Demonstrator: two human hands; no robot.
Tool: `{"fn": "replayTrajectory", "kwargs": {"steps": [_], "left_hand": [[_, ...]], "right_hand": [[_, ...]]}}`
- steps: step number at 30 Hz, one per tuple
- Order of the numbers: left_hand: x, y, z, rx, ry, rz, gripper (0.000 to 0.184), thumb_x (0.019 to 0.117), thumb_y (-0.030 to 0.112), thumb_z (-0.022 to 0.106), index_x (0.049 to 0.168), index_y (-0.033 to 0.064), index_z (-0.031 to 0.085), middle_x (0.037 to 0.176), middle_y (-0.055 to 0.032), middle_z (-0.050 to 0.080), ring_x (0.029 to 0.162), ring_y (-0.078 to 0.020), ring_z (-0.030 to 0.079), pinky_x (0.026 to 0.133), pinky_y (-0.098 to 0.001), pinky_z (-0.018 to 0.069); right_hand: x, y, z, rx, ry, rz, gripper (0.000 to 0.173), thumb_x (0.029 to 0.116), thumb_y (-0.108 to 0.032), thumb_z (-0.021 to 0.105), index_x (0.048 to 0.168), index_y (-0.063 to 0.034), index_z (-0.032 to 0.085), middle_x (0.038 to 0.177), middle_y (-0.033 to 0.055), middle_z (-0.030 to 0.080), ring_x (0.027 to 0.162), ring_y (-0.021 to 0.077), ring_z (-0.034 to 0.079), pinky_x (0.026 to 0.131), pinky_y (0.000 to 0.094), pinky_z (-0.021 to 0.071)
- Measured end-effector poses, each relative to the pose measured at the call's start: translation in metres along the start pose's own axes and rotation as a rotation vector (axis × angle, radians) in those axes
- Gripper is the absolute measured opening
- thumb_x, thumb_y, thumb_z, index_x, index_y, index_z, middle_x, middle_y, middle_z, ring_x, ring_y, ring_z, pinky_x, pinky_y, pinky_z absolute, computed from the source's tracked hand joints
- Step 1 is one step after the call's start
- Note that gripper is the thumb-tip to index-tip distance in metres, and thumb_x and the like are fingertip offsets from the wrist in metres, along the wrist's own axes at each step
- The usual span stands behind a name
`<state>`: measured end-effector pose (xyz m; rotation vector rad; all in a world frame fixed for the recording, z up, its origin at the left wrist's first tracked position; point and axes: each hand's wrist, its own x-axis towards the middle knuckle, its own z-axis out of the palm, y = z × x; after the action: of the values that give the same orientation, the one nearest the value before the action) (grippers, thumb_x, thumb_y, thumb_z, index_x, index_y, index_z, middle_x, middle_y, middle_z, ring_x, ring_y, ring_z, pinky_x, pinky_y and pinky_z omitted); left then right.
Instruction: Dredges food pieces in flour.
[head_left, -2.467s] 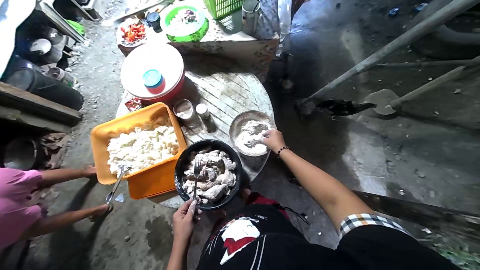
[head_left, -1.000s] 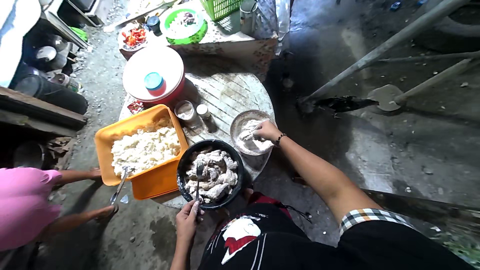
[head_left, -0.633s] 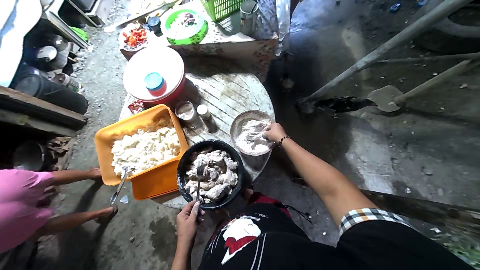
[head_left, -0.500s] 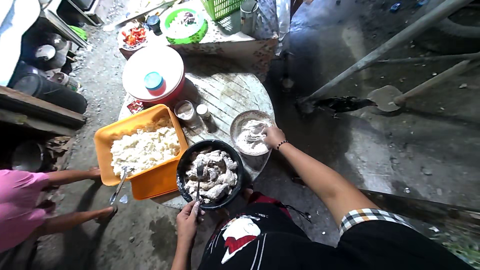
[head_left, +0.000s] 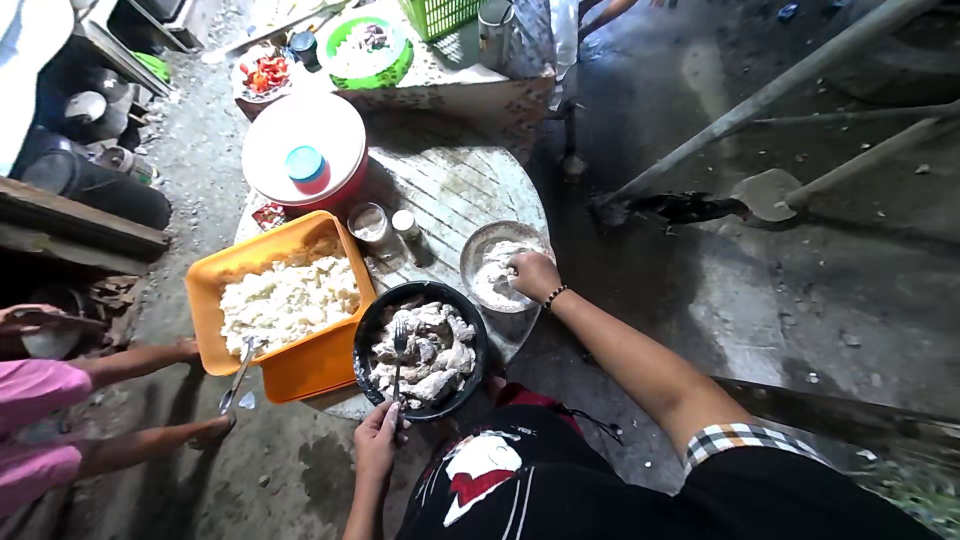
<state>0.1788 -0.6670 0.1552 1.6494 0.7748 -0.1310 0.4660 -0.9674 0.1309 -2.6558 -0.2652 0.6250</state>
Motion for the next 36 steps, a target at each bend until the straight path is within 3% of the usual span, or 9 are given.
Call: {"fn": "replayTrajectory", "kwargs": {"steps": [7,11,16,24,28,32,36], "left_hand": [[0.001,0.002,-0.002,-0.012,-0.008,0.003,0.023,0.1061,0.009,0.052,0.114,-0.0043,0.069,0.074,-0.0077,0.071,0.054,-0.011,0.064,0.048,-0.0242,0.0545],[0.001,0.001,-0.004,-0.011,-0.007,0.005,0.023,0.1061,0.009,0.052,0.114,-0.0042,0.069,0.075,-0.008,0.071,0.055,-0.0112,0.064,0.049,-0.0244,0.0548],[0.0,-0.002,-0.006,-0.008,0.003,-0.01,0.022,0.1059,0.008,0.053,0.115,-0.0044,0.069,0.076,-0.0086,0.071,0.055,-0.0119,0.065,0.05,-0.025,0.0553],[0.002,0.003,-0.004,-0.006,-0.005,0.003,0.023,0.1063,0.009,0.052,0.114,-0.0045,0.069,0.076,-0.0083,0.072,0.054,-0.0116,0.065,0.049,-0.0251,0.0548],[0.002,0.003,-0.004,-0.009,-0.003,0.008,0.022,0.1059,0.008,0.053,0.114,-0.0046,0.069,0.077,-0.0078,0.072,0.054,-0.0111,0.064,0.049,-0.0248,0.0549],[0.002,0.001,-0.004,-0.012,-0.002,0.008,0.023,0.1057,0.008,0.053,0.115,-0.0049,0.069,0.076,-0.0074,0.071,0.054,-0.0108,0.064,0.048,-0.024,0.0547],[0.002,-0.001,-0.005,-0.004,-0.004,0.008,0.022,0.1056,0.008,0.053,0.114,-0.004,0.07,0.076,-0.0082,0.071,0.054,-0.0115,0.064,0.048,-0.0242,0.054]], "right_hand": [[0.012,0.008,0.022,-0.112,-0.159,0.016,0.023,0.09,-0.01,0.072,0.112,-0.0019,0.074,0.115,0.0237,0.071,0.113,0.0442,0.066,0.094,0.0663,0.0521],[0.02,0.017,-0.001,0.012,-0.057,-0.034,0.025,0.0877,-0.009,0.073,0.112,-0.0068,0.077,0.11,0.021,0.074,0.109,0.0417,0.069,0.096,0.0666,0.052],[0.018,0.005,-0.034,0.146,-0.061,-0.039,0.024,0.0892,-0.014,0.075,0.111,-0.0049,0.077,0.104,0.0187,0.074,0.102,0.0367,0.07,0.095,0.0627,0.0529],[0.028,0.0,-0.061,0.241,0.039,-0.112,0.027,0.0868,-0.004,0.074,0.113,-0.0063,0.076,0.104,0.017,0.075,0.1,0.0341,0.071,0.095,0.0604,0.0536],[0.034,-0.004,-0.069,0.309,0.078,-0.135,0.027,0.087,0.001,0.072,0.114,-0.0048,0.076,0.104,0.0152,0.076,0.099,0.0291,0.072,0.096,0.0529,0.0549],[0.048,0.016,-0.06,0.399,0.108,-0.114,0.03,0.0881,0.005,0.07,0.117,-0.0017,0.074,0.111,0.0167,0.074,0.104,0.0277,0.071,0.099,0.0486,0.0545],[0.059,0.053,-0.031,0.382,0.12,0.008,0.035,0.0871,0.006,0.07,0.12,-0.0047,0.074,0.117,0.0181,0.073,0.111,0.0321,0.069,0.103,0.0542,0.0524]]}}
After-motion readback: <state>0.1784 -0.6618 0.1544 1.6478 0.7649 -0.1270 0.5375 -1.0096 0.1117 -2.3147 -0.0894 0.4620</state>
